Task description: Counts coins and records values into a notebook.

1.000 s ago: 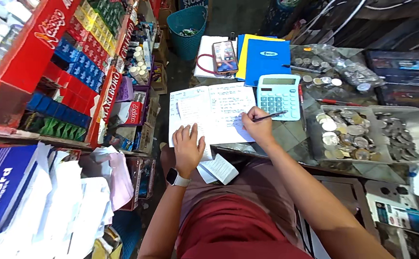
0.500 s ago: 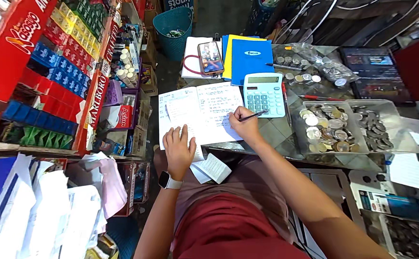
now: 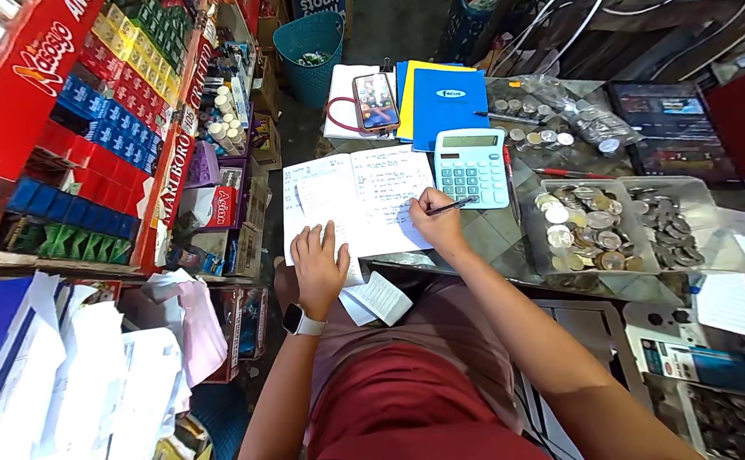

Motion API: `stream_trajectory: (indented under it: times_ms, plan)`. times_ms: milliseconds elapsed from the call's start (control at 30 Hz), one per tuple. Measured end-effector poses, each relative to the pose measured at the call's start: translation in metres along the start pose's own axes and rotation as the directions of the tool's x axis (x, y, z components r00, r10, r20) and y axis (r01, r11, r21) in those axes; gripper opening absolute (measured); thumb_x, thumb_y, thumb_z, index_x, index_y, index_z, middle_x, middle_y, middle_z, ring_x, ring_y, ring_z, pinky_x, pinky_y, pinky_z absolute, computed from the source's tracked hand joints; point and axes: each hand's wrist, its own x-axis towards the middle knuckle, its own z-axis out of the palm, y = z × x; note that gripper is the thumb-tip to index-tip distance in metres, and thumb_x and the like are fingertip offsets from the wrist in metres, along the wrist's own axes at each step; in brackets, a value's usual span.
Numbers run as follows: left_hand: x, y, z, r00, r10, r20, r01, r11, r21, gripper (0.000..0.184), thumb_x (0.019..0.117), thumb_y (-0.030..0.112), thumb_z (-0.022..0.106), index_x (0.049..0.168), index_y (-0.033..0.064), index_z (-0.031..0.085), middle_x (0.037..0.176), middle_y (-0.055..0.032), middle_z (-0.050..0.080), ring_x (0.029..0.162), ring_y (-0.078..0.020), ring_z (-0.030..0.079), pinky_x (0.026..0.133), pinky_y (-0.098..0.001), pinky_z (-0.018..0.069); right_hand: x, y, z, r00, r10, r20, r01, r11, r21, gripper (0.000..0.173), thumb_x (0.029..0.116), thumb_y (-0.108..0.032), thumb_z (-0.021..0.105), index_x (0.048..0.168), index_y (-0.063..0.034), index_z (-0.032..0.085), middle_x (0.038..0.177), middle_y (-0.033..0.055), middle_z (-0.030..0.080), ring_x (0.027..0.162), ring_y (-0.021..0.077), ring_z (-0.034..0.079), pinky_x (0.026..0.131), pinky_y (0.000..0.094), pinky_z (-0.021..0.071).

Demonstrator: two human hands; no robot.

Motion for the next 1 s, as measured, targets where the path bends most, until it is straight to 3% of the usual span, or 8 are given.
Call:
stream_trajectory:
  times_ms: [100,233,433,733,900,1000]
  plan:
    - [0.0,0.0,0.0,1.0,0.001,-0.006,-0.001,1.0,-0.003,0.051,0.1016,0.04,0.045,0.136,0.009,0.066,0.133,-0.0209,0.063,0.129,-0.0445,0.054,0.111,-0.0612,0.0346,0.001,0.0,0.001,1.0,-0.01,-0.005,0.01,1.0,-0.006,0.034,0.0927,-0.004,0.061,0.067,-0.0106,0.04,0.06,-0.0023,0.041,0.049,0.0025,0.041,0.047,0.0163,0.0359]
    - [-0.001,-0.002,0.0,1.0,0.002,-0.007,-0.002,1.0,0.0,0.051,0.102,0.04,0.044,0.137,0.0094,0.066,0.134,-0.0205,0.063,0.129,-0.0447,0.054,0.111,-0.0609,0.0344,0.0,0.002,0.002,1.0,-0.01,-0.023,0.01,1.0,0.011,0.033,0.0926,-0.004,0.062,0.068,-0.0107,0.041,0.059,-0.0025,0.044,0.048,0.0027,0.045,0.048,0.0168,0.0404]
    - [0.001,0.001,-0.001,0.999,-0.029,0.031,0.029,0.999,-0.024,0.05,0.1005,0.038,0.051,0.137,0.008,0.065,0.135,-0.0223,0.062,0.13,-0.0468,0.053,0.112,-0.0639,0.0342,0.001,0.008,-0.001,0.999,-0.047,-0.022,0.046,0.998,-0.034,0.032,0.0899,-0.005,0.062,0.066,-0.0097,0.041,0.062,-0.0025,0.042,0.053,0.0028,0.041,0.051,0.0181,0.0345]
    - [0.003,0.006,-0.003,0.998,-0.043,0.048,0.044,0.998,-0.035,0.047,0.0999,0.035,0.054,0.138,0.0092,0.065,0.134,-0.0204,0.063,0.131,-0.0454,0.053,0.112,-0.0627,0.0348,0.003,0.003,-0.008,1.0,-0.004,0.012,0.005,0.997,-0.076,0.03,0.0901,-0.008,0.062,0.068,-0.0106,0.042,0.059,-0.0053,0.044,0.05,-0.0009,0.046,0.051,0.0158,0.0411]
    - [0.003,0.006,-0.005,0.998,-0.037,0.043,0.039,0.999,-0.038,0.047,0.1003,0.036,0.053,0.138,0.009,0.065,0.135,-0.0199,0.063,0.131,-0.0448,0.053,0.112,-0.0625,0.0346,0.003,-0.001,-0.008,0.999,0.038,-0.006,-0.038,0.999,0.036,0.029,0.0908,-0.005,0.061,0.07,-0.0133,0.042,0.056,-0.0083,0.045,0.047,-0.0015,0.048,0.049,0.016,0.0452]
    - [0.002,0.004,-0.002,1.0,-0.015,0.021,0.016,0.999,-0.033,0.048,0.1006,0.037,0.05,0.137,0.009,0.066,0.134,-0.0206,0.064,0.13,-0.0454,0.054,0.111,-0.063,0.0347,0.002,0.001,-0.007,1.0,-0.004,-0.02,0.005,0.999,0.031,0.03,0.0899,-0.002,0.062,0.069,-0.0099,0.042,0.06,-0.0042,0.044,0.049,0.0006,0.046,0.05,0.0159,0.0421]
